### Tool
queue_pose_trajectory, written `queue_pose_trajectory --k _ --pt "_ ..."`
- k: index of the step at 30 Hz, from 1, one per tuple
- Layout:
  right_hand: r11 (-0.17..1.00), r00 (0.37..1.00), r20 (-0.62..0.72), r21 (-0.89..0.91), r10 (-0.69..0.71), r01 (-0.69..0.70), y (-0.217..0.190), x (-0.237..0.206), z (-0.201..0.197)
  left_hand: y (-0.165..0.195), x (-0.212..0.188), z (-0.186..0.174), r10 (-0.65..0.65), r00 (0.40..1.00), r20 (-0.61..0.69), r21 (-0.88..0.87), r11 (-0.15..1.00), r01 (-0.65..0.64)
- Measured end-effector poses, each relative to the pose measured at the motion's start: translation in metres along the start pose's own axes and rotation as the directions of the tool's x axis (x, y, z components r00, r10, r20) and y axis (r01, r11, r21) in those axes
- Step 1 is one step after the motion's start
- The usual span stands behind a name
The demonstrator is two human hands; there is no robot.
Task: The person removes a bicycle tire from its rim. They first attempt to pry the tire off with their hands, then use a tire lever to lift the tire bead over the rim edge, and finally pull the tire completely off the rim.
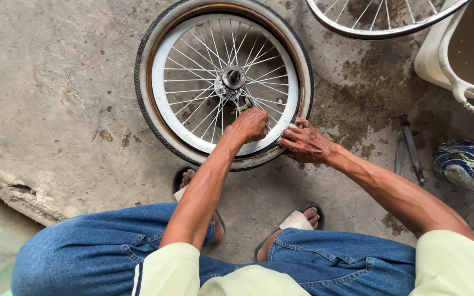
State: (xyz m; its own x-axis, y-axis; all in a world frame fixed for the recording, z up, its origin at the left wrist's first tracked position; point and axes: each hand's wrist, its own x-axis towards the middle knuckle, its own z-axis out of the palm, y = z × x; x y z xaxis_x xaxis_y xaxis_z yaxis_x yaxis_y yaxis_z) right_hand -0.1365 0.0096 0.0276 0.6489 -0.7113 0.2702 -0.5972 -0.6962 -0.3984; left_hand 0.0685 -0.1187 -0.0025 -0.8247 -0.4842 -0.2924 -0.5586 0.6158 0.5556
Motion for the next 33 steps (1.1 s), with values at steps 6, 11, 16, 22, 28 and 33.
queue_pose_trajectory --k 6,11,16,22,28,33 --pt "1.000 0.998 0.067 0.020 0.004 -0.006 0.003 -0.001 0.009 0.002 0.001 0.007 -0.062 0.997 0.046 -0.021 0.998 0.063" --pt "0.999 0.981 0.190 -0.001 0.041 -0.042 0.000 0.001 0.013 0.003 0.000 0.008 -0.083 0.996 0.034 -0.042 0.996 0.084" --pt "0.992 0.964 0.233 -0.033 0.125 -0.121 -0.011 0.011 -0.001 0.003 -0.001 0.012 -0.102 0.994 0.049 -0.019 0.994 0.103" --pt "0.946 0.763 0.587 -0.015 0.270 -0.323 -0.010 0.025 -0.011 0.001 -0.008 0.018 -0.040 0.996 -0.085 -0.101 0.994 0.031" --pt "0.931 0.796 0.521 0.010 0.308 -0.366 0.001 0.026 -0.008 0.001 -0.015 0.014 -0.084 0.996 -0.036 -0.084 0.993 0.081" --pt "0.996 0.971 0.227 -0.067 0.072 -0.059 -0.002 0.017 0.000 0.002 -0.021 0.000 -0.143 0.989 0.041 -0.133 0.980 0.147"
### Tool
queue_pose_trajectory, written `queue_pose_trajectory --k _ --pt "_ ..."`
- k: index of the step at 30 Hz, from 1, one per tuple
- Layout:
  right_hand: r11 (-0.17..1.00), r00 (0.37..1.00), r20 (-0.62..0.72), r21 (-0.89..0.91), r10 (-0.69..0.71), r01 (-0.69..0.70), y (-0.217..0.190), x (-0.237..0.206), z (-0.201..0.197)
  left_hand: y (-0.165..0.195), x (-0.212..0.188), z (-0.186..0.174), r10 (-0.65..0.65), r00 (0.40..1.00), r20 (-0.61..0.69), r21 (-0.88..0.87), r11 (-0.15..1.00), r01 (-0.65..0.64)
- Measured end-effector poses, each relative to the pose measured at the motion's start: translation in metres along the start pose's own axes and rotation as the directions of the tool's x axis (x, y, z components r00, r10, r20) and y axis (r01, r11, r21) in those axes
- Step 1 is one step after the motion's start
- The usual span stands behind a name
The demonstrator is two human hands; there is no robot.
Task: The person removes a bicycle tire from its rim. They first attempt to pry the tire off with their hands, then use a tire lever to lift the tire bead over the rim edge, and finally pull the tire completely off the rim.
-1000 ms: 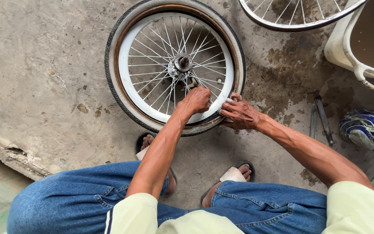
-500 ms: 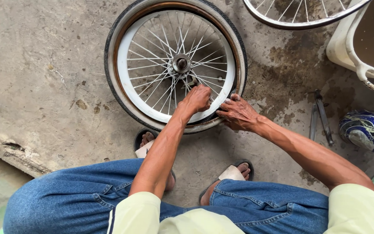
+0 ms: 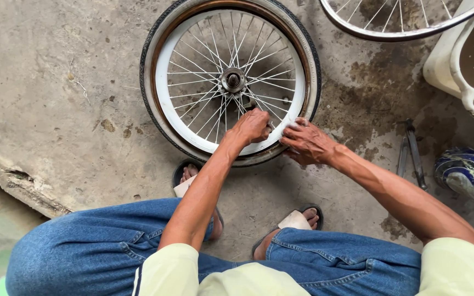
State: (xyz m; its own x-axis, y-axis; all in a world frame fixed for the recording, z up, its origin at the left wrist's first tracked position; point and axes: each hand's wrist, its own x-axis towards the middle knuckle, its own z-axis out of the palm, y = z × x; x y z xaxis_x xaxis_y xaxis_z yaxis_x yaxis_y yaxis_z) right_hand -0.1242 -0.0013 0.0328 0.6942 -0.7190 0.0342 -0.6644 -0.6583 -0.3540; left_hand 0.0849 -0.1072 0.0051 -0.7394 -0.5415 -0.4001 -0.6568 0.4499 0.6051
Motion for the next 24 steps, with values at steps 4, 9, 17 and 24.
queue_pose_trajectory --k 4,9,17,24 --pt "0.997 0.983 -0.172 0.058 0.064 -0.055 -0.002 -0.004 0.006 0.006 -0.009 -0.010 0.126 0.973 -0.192 -0.036 0.990 -0.135" --pt "0.779 0.621 -0.473 0.322 0.625 -0.538 0.022 0.003 -0.007 0.001 -0.024 -0.013 0.007 0.999 -0.043 -0.003 1.000 -0.007" --pt "-0.205 0.440 0.353 0.915 0.826 -0.349 0.050 0.022 -0.001 -0.015 -0.053 0.012 0.141 0.863 -0.484 -0.001 0.987 -0.162" --pt "-0.134 0.445 0.160 0.987 0.881 -0.089 0.048 0.023 0.017 0.019 -0.129 0.077 -0.741 0.131 -0.659 -0.675 0.659 0.331"
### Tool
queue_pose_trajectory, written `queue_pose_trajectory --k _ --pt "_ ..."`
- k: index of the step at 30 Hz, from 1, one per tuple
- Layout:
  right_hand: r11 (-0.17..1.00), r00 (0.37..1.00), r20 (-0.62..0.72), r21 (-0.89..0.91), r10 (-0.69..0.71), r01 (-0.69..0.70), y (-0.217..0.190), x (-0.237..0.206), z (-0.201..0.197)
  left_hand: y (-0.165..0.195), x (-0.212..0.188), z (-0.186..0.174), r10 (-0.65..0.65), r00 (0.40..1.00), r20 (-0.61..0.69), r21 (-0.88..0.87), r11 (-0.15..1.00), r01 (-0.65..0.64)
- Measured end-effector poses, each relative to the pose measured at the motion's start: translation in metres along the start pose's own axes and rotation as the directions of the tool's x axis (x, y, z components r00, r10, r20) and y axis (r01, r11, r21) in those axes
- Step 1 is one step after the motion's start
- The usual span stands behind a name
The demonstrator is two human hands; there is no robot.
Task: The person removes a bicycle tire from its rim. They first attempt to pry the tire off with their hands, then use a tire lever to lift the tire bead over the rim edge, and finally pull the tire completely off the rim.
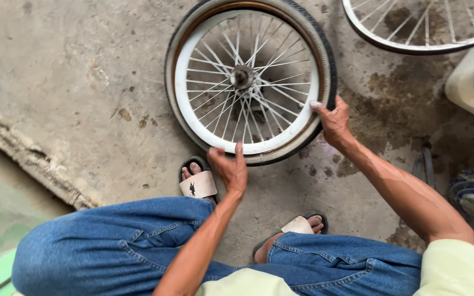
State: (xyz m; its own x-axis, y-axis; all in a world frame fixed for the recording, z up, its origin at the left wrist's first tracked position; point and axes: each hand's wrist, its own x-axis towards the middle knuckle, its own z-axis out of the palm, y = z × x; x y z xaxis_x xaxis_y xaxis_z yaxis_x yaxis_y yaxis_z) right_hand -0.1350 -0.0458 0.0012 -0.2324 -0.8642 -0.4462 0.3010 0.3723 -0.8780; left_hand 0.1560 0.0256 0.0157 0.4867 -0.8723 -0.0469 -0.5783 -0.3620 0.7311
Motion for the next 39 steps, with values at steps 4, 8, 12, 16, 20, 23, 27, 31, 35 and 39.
queue_pose_trajectory --k 4,8,12,16,20,23,27,31,35,39 --pt "0.992 1.000 0.015 0.127 0.021 -0.023 0.005 0.009 -0.003 -0.007 -0.020 0.005 -0.639 0.689 0.343 -0.398 0.565 0.723" --pt "0.993 0.999 -0.053 0.115 0.001 0.005 0.014 0.006 -0.008 -0.006 -0.012 0.023 -0.499 0.500 0.707 -0.590 -0.028 0.807" --pt "0.972 0.997 -0.011 0.220 0.080 -0.076 0.009 0.001 -0.007 -0.006 -0.005 0.027 -0.508 0.543 0.669 -0.639 -0.020 0.769" --pt "0.975 0.995 -0.044 0.204 0.094 -0.084 0.005 -0.003 -0.001 0.000 -0.004 0.024 -0.629 0.537 0.563 -0.652 0.060 0.755" --pt "0.994 0.996 -0.064 0.096 0.063 -0.057 0.007 -0.005 -0.003 0.012 -0.004 0.021 -0.716 0.512 0.474 -0.636 0.124 0.762" --pt "0.993 0.994 -0.061 0.085 0.090 -0.085 0.008 -0.006 -0.002 0.019 0.002 0.016 -0.672 0.550 0.496 -0.629 0.159 0.761" --pt "0.984 0.976 -0.127 0.029 0.177 -0.174 0.000 -0.009 0.007 0.030 0.013 0.011 -0.684 0.570 0.455 -0.617 0.219 0.756" --pt "0.981 0.979 -0.105 -0.063 0.175 -0.182 -0.015 -0.014 0.015 0.037 0.020 0.008 -0.715 0.565 0.412 -0.633 0.221 0.742" --pt "0.957 0.957 -0.164 -0.124 0.241 -0.263 -0.020 -0.017 0.015 0.037 0.016 0.002 -0.662 0.599 0.450 -0.670 0.194 0.717" --pt "0.958 0.952 -0.139 -0.060 0.272 -0.282 -0.014 -0.017 0.010 0.037 0.014 -0.003 -0.644 0.573 0.506 -0.664 0.133 0.736"
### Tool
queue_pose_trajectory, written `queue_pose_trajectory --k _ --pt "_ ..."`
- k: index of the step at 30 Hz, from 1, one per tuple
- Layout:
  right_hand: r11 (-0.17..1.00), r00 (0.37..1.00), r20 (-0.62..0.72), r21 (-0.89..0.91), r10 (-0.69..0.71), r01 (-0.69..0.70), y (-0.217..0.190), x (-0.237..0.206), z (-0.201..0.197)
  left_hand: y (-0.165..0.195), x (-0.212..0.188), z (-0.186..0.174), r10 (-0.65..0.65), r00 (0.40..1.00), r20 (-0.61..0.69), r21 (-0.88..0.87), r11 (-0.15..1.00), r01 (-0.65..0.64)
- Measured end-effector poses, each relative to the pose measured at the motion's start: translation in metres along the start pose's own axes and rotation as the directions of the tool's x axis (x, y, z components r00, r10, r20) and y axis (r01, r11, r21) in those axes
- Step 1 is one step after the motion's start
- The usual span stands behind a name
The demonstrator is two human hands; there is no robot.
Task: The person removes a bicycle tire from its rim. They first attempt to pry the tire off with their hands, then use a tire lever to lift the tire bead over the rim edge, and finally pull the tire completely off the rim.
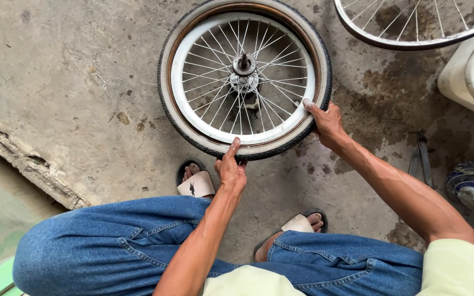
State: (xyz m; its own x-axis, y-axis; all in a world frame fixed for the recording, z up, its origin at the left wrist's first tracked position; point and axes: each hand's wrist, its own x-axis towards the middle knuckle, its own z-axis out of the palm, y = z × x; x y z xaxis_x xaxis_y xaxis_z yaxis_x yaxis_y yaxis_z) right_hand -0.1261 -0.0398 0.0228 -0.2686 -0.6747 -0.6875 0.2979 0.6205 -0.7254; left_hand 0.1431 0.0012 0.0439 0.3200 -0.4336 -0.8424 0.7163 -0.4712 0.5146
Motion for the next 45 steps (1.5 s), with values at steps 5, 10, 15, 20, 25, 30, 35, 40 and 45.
queue_pose_trajectory --k 5,10,15,20,25,30,35,40,45 --pt "0.995 0.998 0.032 0.087 -0.058 0.055 0.004 -0.001 0.006 0.020 0.015 0.001 -0.001 0.994 -0.112 0.081 0.997 0.011" --pt "0.998 0.996 -0.060 -0.015 -0.063 0.063 -0.004 -0.013 0.011 0.024 0.032 -0.001 0.108 0.994 -0.031 0.084 0.991 -0.105" --pt "1.000 1.000 -0.012 0.007 0.000 0.001 -0.004 -0.013 0.001 0.023 0.034 -0.001 0.147 0.985 -0.086 0.137 0.981 -0.135" --pt "0.988 0.999 0.045 0.157 -0.005 -0.002 0.012 -0.007 -0.006 0.025 0.028 0.005 0.158 0.980 -0.121 0.110 0.983 -0.145" --pt "0.943 0.995 0.102 0.329 0.012 -0.045 0.017 -0.009 -0.007 0.032 0.030 0.005 0.152 0.985 -0.084 0.112 0.983 -0.142" --pt "0.934 0.990 0.138 0.355 -0.026 -0.025 0.019 -0.007 -0.007 0.026 0.024 0.004 0.166 0.986 -0.025 0.053 0.985 -0.165" --pt "0.965 0.993 0.073 0.251 -0.098 0.076 0.018 -0.010 0.001 0.014 0.010 0.009 0.155 0.985 -0.077 0.103 0.984 -0.147" --pt "0.997 0.999 -0.011 -0.070 -0.031 0.031 -0.016 -0.011 0.003 0.021 0.014 0.009 0.204 0.979 -0.031 0.127 0.972 -0.199" --pt "0.963 0.997 -0.075 -0.269 -0.012 -0.008 -0.043 0.015 -0.010 0.008 0.016 0.005 0.225 0.973 -0.042 0.153 0.964 -0.217"
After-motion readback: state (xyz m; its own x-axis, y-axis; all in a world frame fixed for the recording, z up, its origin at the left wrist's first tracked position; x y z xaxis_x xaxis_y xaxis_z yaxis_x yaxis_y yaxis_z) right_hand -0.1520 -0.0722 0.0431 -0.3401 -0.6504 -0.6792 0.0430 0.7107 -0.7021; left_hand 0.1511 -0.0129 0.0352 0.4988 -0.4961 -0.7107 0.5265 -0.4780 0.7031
